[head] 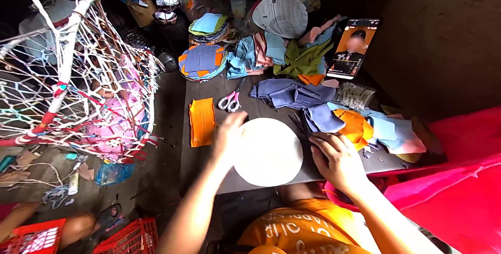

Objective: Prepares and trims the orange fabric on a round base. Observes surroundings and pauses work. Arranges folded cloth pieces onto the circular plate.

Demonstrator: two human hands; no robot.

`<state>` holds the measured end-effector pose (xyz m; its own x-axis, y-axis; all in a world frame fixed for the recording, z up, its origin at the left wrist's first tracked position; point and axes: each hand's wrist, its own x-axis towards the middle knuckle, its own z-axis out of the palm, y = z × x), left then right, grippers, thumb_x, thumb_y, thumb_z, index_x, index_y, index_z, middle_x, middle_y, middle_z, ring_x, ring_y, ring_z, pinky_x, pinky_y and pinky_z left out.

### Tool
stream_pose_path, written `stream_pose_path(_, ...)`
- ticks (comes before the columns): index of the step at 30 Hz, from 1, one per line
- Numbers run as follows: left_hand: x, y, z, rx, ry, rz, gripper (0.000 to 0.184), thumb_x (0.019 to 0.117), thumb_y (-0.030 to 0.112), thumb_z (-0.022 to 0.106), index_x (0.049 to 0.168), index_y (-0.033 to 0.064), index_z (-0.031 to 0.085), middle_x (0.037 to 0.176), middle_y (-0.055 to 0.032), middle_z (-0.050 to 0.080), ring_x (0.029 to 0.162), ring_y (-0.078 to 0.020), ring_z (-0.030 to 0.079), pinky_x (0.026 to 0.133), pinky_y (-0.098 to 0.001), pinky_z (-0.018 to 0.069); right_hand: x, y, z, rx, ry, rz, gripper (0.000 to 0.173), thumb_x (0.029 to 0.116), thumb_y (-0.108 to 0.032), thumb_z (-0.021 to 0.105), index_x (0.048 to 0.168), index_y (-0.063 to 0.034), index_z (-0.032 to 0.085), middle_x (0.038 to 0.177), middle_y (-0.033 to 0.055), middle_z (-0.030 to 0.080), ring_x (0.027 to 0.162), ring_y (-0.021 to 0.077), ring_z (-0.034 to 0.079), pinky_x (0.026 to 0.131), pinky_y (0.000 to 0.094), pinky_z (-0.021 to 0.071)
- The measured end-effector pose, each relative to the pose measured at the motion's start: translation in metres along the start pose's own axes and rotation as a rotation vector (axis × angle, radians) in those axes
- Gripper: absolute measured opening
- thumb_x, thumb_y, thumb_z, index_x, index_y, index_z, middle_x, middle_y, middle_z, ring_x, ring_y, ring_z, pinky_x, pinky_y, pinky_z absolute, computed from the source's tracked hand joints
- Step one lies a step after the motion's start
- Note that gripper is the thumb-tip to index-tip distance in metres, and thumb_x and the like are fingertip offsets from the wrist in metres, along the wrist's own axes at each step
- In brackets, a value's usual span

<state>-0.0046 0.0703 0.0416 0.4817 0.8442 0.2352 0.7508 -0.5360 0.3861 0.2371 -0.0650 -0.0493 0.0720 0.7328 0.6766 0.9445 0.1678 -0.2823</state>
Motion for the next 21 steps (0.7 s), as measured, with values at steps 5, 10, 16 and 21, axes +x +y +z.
stream_pose_path(5, 0.079, -0.086, -0.044, 0.166, 0.104, -0.499, 0.041, 0.1021, 0.028, 0.059, 0.134, 0.0024, 0.064, 0.137, -0.0259, 0.058, 0.129, -0.0467, 0.053, 0.106, -0.0665, 0.0382, -0.003, 0.001, 0.0, 0.005, -0.054, 0.076, 0.035, 0.0968, -0.023, 0.05, 0.107, -0.0018, 0.076, 0.122, 0.0239, 0.068, 0.111, 0.0453, 0.064, 0.093, 0.052, 0.0516)
stream_pose_path(10, 0.105, -0.117, -0.046, 0.215, -0.109, -0.675, 0.039, 0.0974, 0.035, 0.068, 0.117, 0.0006, 0.07, 0.125, -0.0288, 0.064, 0.123, -0.0471, 0.057, 0.097, -0.0695, 0.0424, -0.004, 0.001, 0.0, 0.015, -0.035, 0.099, 0.036, 0.097, -0.023, 0.049, 0.106, -0.0017, 0.076, 0.121, 0.0224, 0.069, 0.111, 0.0428, 0.064, 0.093, 0.0486, 0.0516)
stream_pose_path(16, 0.1, -0.135, -0.057, -0.104, 0.073, -0.516, 0.027, 0.1006, 0.017, 0.061, 0.116, -0.0052, 0.067, 0.118, -0.0302, 0.065, 0.117, -0.0459, 0.059, 0.099, -0.0653, 0.0416, -0.005, 0.0, -0.001, 0.014, -0.028, 0.102, 0.033, 0.097, -0.022, 0.05, 0.103, -0.0022, 0.076, 0.119, 0.0209, 0.071, 0.108, 0.0417, 0.065, 0.091, 0.0481, 0.0522)
stream_pose_path(21, 0.066, -0.092, -0.078, -0.733, 0.218, -0.402, 0.013, 0.1046, 0.014, 0.043, 0.11, 0.0079, 0.052, 0.09, 0.0001, 0.058, 0.076, -0.0054, 0.061, 0.071, -0.0265, 0.0538, -0.005, 0.001, -0.002, 0.038, 0.033, 0.037, 0.032, 0.0981, -0.02, 0.05, 0.103, -0.0028, 0.076, 0.115, 0.0204, 0.072, 0.106, 0.0395, 0.066, 0.091, 0.0456, 0.0515)
